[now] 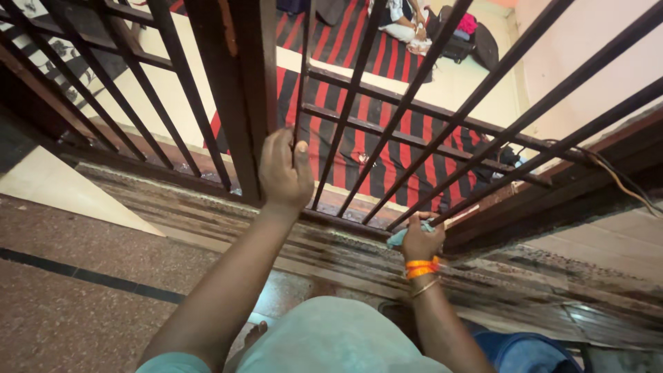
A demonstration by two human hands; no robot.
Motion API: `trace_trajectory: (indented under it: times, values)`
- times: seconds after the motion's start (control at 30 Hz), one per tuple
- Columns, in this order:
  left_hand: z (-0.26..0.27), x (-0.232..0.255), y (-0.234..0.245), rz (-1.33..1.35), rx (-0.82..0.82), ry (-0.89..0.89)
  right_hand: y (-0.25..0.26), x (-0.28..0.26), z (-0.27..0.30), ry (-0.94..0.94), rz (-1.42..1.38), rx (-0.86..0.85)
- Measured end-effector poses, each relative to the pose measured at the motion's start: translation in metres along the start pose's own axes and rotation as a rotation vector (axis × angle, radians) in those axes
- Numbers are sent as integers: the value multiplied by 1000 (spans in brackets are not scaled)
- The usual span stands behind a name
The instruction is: The person wipes the bars and the frame of a metal gate with a cloth.
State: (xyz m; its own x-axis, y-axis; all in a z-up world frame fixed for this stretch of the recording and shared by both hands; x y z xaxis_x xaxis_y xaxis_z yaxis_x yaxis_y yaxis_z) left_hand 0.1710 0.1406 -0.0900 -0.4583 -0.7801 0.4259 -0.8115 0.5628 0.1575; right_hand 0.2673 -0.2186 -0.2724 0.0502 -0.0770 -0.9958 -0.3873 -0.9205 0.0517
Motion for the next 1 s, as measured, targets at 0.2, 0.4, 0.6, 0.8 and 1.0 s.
trace_trajectory:
  times: [0.2, 0.4, 0.6, 0.8, 1.0]
  values:
    - [30, -35, -32, 55, 78, 181, 4, -115, -3, 6, -121, -120]
    - [39, -53, -37, 252, 45, 281, 10, -211, 0, 248, -360, -139]
    - [38, -58, -38, 264, 11, 265, 5, -67, -6, 246, -39, 49]
    - [57, -69, -43, 286, -38, 266, 3, -32, -3, -285, -105, -111]
    - [86, -87, -55, 382, -25, 300, 5, -196, 0, 176, -203, -143]
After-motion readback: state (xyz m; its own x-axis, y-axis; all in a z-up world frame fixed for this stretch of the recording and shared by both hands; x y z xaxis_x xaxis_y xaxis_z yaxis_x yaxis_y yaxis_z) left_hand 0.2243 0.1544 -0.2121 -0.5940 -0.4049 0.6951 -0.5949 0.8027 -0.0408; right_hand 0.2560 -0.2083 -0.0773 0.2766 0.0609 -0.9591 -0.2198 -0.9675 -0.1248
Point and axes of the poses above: each hand's wrist, its own z-axis away from the middle knuckle, its own y-axis out of the back of the hand, x = y × z, the point moved 6 cm from there along -z, towards the middle knuckle, and after that the axes turned 15 degrees about -y, right-handed, at the moved point
